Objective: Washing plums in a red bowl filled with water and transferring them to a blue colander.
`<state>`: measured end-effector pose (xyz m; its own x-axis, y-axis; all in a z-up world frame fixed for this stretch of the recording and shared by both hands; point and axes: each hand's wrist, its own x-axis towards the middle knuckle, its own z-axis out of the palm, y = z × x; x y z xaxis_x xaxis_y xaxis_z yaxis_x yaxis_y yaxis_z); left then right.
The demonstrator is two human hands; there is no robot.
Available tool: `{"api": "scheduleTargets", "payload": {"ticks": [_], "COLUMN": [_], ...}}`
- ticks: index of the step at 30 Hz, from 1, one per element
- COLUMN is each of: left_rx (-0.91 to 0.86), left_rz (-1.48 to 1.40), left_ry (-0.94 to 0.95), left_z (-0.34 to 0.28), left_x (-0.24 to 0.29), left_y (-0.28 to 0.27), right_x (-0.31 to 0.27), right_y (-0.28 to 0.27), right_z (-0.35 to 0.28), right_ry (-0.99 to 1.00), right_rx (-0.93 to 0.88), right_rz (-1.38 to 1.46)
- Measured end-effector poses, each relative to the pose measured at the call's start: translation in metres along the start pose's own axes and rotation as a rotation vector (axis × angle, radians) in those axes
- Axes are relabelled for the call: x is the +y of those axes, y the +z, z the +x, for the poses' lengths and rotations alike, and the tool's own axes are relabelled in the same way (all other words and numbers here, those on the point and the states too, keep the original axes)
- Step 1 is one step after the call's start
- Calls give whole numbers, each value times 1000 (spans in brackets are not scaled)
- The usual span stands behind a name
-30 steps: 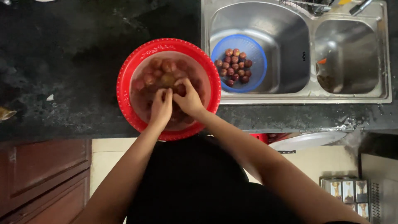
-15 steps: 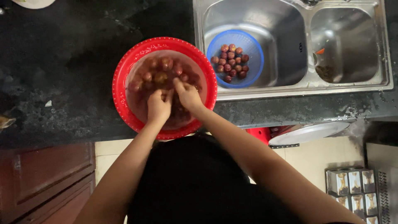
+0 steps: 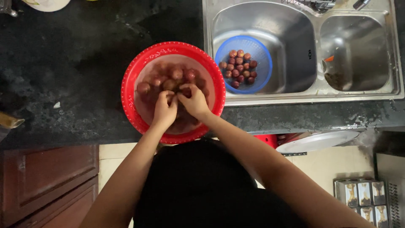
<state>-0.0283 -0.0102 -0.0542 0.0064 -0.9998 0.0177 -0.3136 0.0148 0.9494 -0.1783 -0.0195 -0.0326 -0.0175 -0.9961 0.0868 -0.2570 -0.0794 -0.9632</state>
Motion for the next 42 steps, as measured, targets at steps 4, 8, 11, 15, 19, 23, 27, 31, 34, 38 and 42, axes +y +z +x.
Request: {"api": "scheduleTargets", "payload": {"ticks": [4,8,11,15,19,23,27,31,34,38,42], "left_rx": [13,-56,-25,103,32,27,-11,-204,-182,-135,-68], "left_rz": [142,291,229,29,4,-80,-770,-662,-352,-50,206], "left_ry": [-29,-290,-295,223,-22,-498,-690,-614,-428,-180,99], "left_z": [5,10,12,11,11,15,28,50,68,80,99], "left_x": [17,33,8,-19,-4,49,111,149,159,166,144], "left_y": [-7,-10,-1,13,8,1,3,51,120,221,286], "right_x": [-17,-14,-18,-7,0,-2,-124,-16,38,-24,-14], "right_y": [1,1,2,2,4,-4,-58,-91,-115,-156,-192], "right_z": [10,14,13,10,10,13,23,21,27,56,74], "right_ry": [306,370,86,-205,244,344,806,648,413,362,342], "right_rx": [35,-122,-89,-38,-76,-165,-266,-368,-554,-153,84], "right_rz": [-142,-204,-65,-77,-182,11,579,1141,1447,1355,1360]}}
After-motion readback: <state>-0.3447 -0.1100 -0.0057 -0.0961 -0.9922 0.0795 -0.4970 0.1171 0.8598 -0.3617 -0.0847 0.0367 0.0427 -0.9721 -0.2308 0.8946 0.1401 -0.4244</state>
